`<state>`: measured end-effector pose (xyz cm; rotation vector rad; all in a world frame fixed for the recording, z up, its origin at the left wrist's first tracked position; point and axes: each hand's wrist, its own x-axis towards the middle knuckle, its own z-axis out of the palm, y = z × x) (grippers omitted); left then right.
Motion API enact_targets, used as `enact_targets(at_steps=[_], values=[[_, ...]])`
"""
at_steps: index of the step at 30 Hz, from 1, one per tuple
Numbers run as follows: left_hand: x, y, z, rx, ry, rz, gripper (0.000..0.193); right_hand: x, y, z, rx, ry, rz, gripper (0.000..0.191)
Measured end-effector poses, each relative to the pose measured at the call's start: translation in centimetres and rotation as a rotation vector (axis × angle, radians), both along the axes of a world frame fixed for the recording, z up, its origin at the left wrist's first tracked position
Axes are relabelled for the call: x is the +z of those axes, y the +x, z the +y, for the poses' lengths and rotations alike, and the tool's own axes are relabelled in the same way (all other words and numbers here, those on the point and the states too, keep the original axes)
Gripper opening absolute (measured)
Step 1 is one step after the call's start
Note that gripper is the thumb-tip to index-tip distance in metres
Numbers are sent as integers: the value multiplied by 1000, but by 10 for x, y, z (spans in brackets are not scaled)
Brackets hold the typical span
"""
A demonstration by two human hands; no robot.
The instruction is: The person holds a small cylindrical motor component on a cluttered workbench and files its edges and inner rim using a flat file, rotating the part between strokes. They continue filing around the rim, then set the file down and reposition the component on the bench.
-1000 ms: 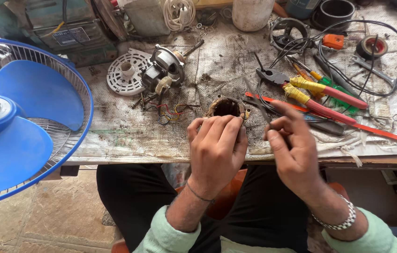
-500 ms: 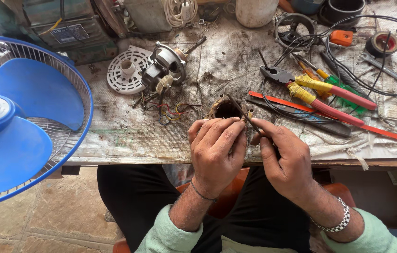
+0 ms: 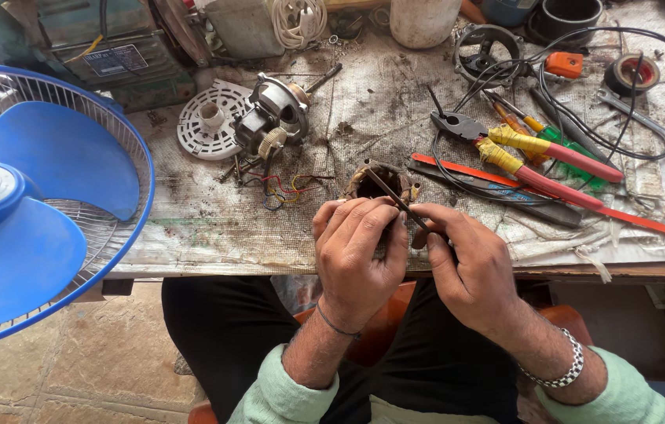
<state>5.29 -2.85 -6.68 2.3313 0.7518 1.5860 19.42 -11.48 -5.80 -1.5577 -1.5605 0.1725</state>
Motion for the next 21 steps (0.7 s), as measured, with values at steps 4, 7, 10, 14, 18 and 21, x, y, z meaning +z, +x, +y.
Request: enact_targets(at_steps=[4,7,10,14,18,21], values=[[1,-1,1,-23,-22,-21,13,1,0,-2,7,-75,108,35],[2,-1,2,-31,-39,-26,13,0,0,-2,7,-85,111,35],[3,-2,2,-40,-60,-33,13,-2,0,-1,18,-64,95,34],[3,-3,1,-51,-83,-32,14,-4,1,-2,20,-55,88,35],[4,-3,1,-51,-86,-43,14,-6,1,-3,-10,-55,76,34],[4,-2,2,-46,-82,-38,13,-7,2,-3,-1,-55,80,35]])
